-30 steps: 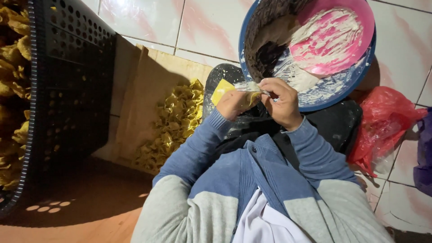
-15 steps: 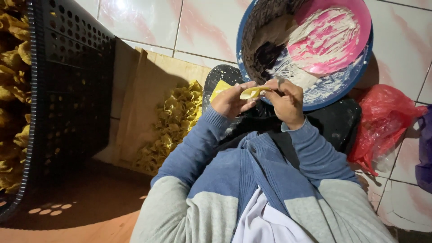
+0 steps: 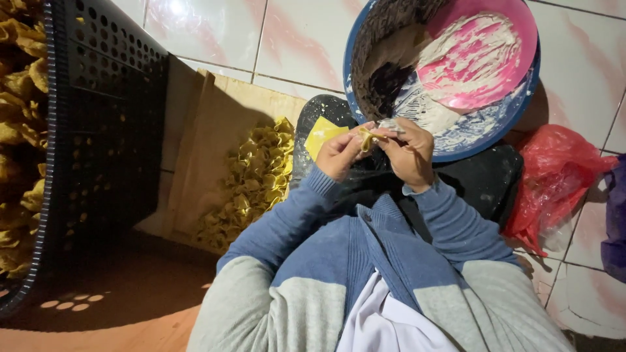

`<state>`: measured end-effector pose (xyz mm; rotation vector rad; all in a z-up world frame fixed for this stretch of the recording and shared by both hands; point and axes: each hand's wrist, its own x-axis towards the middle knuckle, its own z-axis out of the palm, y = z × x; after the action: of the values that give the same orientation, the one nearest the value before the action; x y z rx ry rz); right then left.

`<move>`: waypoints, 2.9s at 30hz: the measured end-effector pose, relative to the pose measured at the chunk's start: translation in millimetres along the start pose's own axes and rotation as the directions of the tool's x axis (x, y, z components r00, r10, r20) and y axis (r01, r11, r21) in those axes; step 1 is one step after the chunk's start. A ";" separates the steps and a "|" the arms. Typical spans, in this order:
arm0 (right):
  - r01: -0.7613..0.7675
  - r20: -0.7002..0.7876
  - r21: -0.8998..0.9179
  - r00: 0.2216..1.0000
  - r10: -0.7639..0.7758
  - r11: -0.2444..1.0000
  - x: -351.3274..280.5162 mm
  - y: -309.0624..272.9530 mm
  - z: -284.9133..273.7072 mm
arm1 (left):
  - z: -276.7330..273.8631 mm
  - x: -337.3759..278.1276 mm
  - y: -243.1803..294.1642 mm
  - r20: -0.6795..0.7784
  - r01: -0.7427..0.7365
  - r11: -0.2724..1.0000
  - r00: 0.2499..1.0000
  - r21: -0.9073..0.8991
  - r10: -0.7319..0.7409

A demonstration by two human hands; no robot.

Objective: Manually preparing dumplings by placing filling on square wrappers and folding them into shape.

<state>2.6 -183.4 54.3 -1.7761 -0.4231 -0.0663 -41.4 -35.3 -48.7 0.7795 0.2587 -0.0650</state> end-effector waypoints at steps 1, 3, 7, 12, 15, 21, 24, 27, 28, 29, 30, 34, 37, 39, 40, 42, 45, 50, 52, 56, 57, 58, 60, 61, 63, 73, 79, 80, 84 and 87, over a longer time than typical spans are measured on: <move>0.001 0.001 0.001 1.000 -0.001 1.000 0.1 -0.7 -0.8 | 5.4 -2.4 6.0 -0.001 -0.001 1.000 1.000 0.001 0.001; 0.013 0.020 -0.015 1.000 -0.013 1.000 -0.3 -2.4 -2.7 | 16.5 -7.9 17.7 -0.001 0.017 0.998 1.000 0.057 -0.017; -0.016 0.036 0.001 0.999 0.016 1.000 -4.5 2.4 -1.3 | 9.9 -7.4 16.8 -0.036 0.027 0.994 0.999 0.108 -0.024; 0.052 0.086 0.008 0.995 -0.053 0.999 0.9 -8.8 -0.9 | -2.2 -4.4 17.4 -0.051 0.077 0.980 0.996 0.184 -0.069; 0.094 0.105 -0.013 0.990 -0.092 0.995 -1.1 6.4 -0.5 | 6.3 -0.9 30.0 -0.075 0.079 0.985 0.995 0.153 -0.068; 0.018 0.126 -0.015 0.992 -0.016 1.000 13.5 -13.2 -29.7 | 26.5 -11.0 59.9 -0.053 0.168 0.985 0.984 -0.033 -0.169; -0.079 0.127 0.062 0.989 0.071 0.995 9.6 -20.9 -28.0 | 19.6 -8.9 53.9 -0.047 0.185 0.982 0.981 -0.038 -0.186; -0.139 0.136 0.020 0.981 0.135 0.990 1.2 2.2 -28.2 | 11.4 -6.0 40.8 -0.020 0.186 0.982 0.982 -0.016 -0.186; -0.140 0.134 0.021 0.982 0.136 0.990 3.2 1.2 -26.1 | 11.2 -6.0 39.9 -0.020 0.189 0.982 0.982 -0.014 -0.189; -0.163 0.115 0.037 0.981 0.158 0.986 5.3 0.1 -24.2 | 11.2 -6.1 39.0 0.000 0.175 0.984 0.985 0.019 -0.175; -0.186 0.096 0.054 0.979 0.180 0.981 7.3 -1.1 -22.1 | 11.1 -6.3 38.3 0.020 0.160 0.986 0.987 0.053 -0.161; -0.175 0.050 0.062 0.984 0.172 0.983 2.6 2.3 -18.4 | 12.9 -8.9 33.4 0.015 0.091 0.991 0.996 0.095 -0.093; -0.197 0.037 0.064 0.980 0.195 0.978 4.9 -20.6 -18.6 | 29.4 -14.7 46.5 -0.019 0.040 0.986 0.999 0.163 -0.037; -0.167 0.037 0.059 0.986 0.165 0.984 5.3 -31.2 -18.8 | 37.7 -17.8 52.1 0.041 -0.144 0.957 0.990 0.253 0.138; -0.167 0.035 0.059 0.986 0.165 0.984 2.6 -31.8 -18.3 | 37.2 -17.4 50.1 0.042 -0.143 0.957 0.990 0.254 0.137; -0.113 0.045 0.088 0.993 0.109 0.990 -2.4 -32.8 -17.3 | 36.1 -16.9 46.3 0.049 -0.275 0.910 0.961 0.311 0.273; -0.006 0.084 0.012 0.996 0.005 1.000 -14.8 14.4 -19.8 | 35.7 -15.9 46.4 0.073 -0.380 0.836 0.921 0.397 0.384; 0.006 0.003 -0.045 1.000 -0.005 0.999 -12.2 1.7 -7.3 | 42.6 -23.9 49.5 0.192 -0.506 0.614 0.842 0.606 0.504; -0.004 -0.016 -0.074 1.000 0.003 0.997 -13.6 3.9 -3.6 | 41.3 -24.2 46.3 0.230 -0.530 0.551 0.822 0.644 0.522; 0.044 -0.033 -0.166 0.998 -0.050 0.985 -11.3 0.4 3.8 | 35.8 -23.9 38.9 0.231 -0.534 0.510 0.808 0.674 0.541; 0.063 -0.034 -0.175 0.997 -0.070 0.983 -7.9 -7.1 6.5 | 34.0 -23.2 37.1 0.218 -0.527 0.513 0.810 0.677 0.544; 0.065 -0.029 -0.172 0.997 -0.071 0.983 -8.9 -2.7 8.7 | 24.7 -19.2 29.8 0.215 -0.527 0.512 0.809 0.679 0.547; 0.100 0.008 -0.225 0.995 -0.101 0.969 -12.5 5.5 14.3 | 5.1 -12.7 15.6 0.218 -0.505 0.530 0.831 0.682 0.511; 0.104 0.012 -0.222 0.995 -0.104 0.970 -10.2 3.6 14.8 | 1.9 -10.7 15.9 0.215 -0.505 0.527 0.830 0.684 0.515; 0.057 0.079 -0.188 0.996 -0.043 0.981 -6.3 -0.3 15.7 | -4.7 -7.5 16.4 0.206 -0.514 0.540 0.823 0.667 0.529; -0.187 -0.015 -0.217 0.982 0.188 0.958 5.8 92.6 -42.9 | -179.9 54.0 46.9 0.020 -0.194 0.202 0.767 0.960 0.641; -0.415 -0.115 -0.490 0.903 0.415 0.767 -2.3 165.7 -64.7 | -254.6 91.0 51.7 -0.420 0.396 0.143 0.831 0.907 0.364; -0.446 -0.117 -0.518 0.883 0.455 0.730 -3.8 168.3 -64.4 | -271.5 96.9 43.6 -0.485 0.463 0.143 0.844 0.875 0.230; -0.501 -0.136 -0.629 0.824 0.551 0.594 -11.3 219.2 -78.1 | -220.0 75.4 63.0 -0.473 0.468 0.077 0.860 0.881 0.190; -0.570 -0.221 -0.579 0.798 0.561 0.583 -3.0 200.9 -80.3 | -223.9 61.6 33.8 0.124 -0.133 -0.032 0.772 0.991 0.623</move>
<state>78.0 -298.0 -113.1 -2.5011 0.2519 0.2735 -23.0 148.3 -193.7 2.3337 0.3278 0.5812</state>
